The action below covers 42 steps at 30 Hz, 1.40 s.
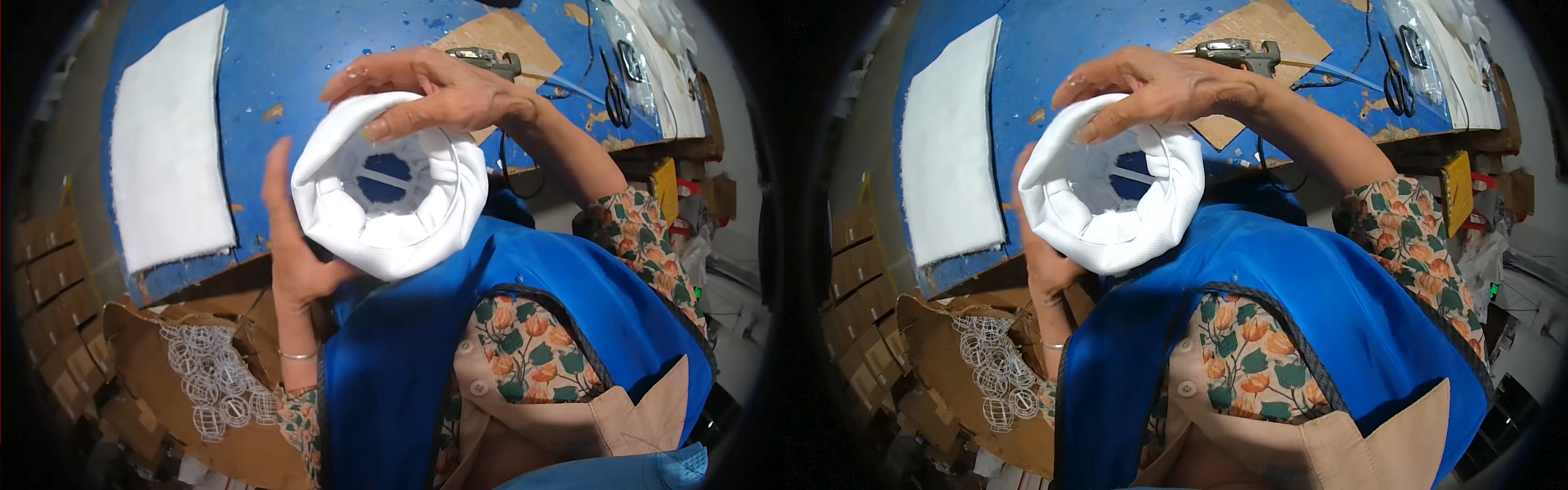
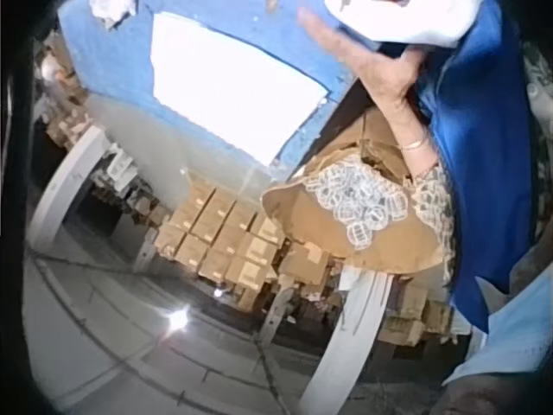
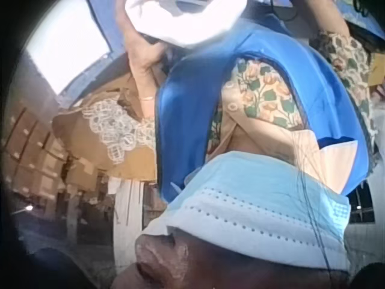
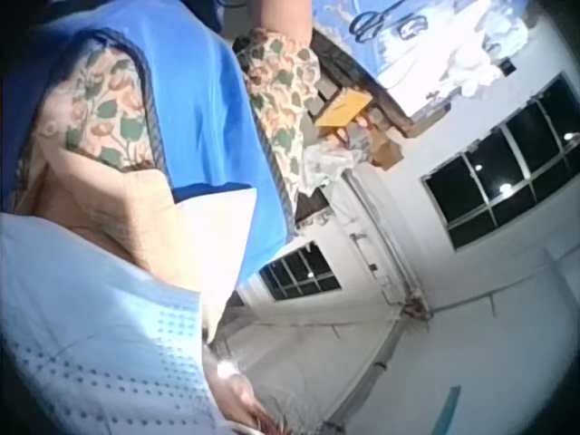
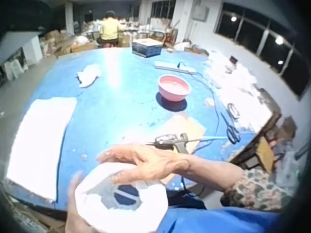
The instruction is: Assembling white plastic or foam rings and components using a hot glue gun.
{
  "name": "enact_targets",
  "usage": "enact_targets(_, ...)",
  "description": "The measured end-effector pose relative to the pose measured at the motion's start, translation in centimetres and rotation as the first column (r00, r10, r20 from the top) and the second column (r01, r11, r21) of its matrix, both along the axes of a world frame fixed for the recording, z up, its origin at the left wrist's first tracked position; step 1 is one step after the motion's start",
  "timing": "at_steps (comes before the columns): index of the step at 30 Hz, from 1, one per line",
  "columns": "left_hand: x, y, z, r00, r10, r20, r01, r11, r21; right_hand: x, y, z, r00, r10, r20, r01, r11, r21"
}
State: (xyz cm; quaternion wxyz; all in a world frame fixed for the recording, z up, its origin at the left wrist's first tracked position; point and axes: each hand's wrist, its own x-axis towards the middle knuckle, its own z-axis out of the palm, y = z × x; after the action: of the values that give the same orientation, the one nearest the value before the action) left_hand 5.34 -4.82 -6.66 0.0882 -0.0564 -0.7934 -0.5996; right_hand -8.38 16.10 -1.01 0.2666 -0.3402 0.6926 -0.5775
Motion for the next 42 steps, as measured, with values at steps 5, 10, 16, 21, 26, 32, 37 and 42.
enact_targets(5, -0.8, 0.7, 0.4, 0.996, -0.079, -0.03, 0.063, 0.932, -0.357, 2.3, 3.2, 2.1, 0.938, -0.168, -0.304, 0.234, 0.953, 0.194)
enact_targets(10, -2.0, 4.1, 2.1, 0.984, 0.018, -0.176, -0.02, 1.0, -0.009, 5.1, 4.8, 3.4, 0.92, -0.195, -0.34, 0.315, 0.885, 0.342)
enact_targets(16, -3.0, 5.0, 3.1, 0.958, -0.139, -0.252, 0.023, 0.909, -0.416, 4.9, 5.3, 3.1, 0.885, -0.307, -0.349, 0.402, 0.882, 0.245)
enact_targets(21, -2.8, 6.2, 4.5, 0.975, -0.099, -0.2, -0.001, 0.895, -0.447, 5.2, 5.5, 3.0, 0.849, -0.347, -0.399, 0.45, 0.871, 0.2)
enact_targets(26, -4.0, 5.6, 0.8, 0.936, -0.097, -0.339, -0.035, 0.931, -0.363, 5.0, 5.5, 3.0, 0.898, -0.405, -0.172, 0.439, 0.849, 0.293)
enact_targets(32, -4.5, 5.5, 1.8, 0.967, -0.237, -0.095, 0.234, 0.971, -0.042, 5.4, 6.1, 2.1, 0.813, -0.413, -0.411, 0.517, 0.836, 0.184)
enact_targets(37, -3.9, 4.5, 1.6, 0.943, -0.332, -0.038, 0.329, 0.942, -0.063, 2.5, 13.2, -2.0, 0.531, -0.567, -0.63, 0.839, 0.459, 0.293)
enact_targets(42, -1.7, 3.6, 4.6, 0.882, -0.276, 0.382, 0.197, 0.952, 0.234, 2.4, 15.9, -6.6, 0.625, -0.476, -0.619, 0.78, 0.339, 0.526)
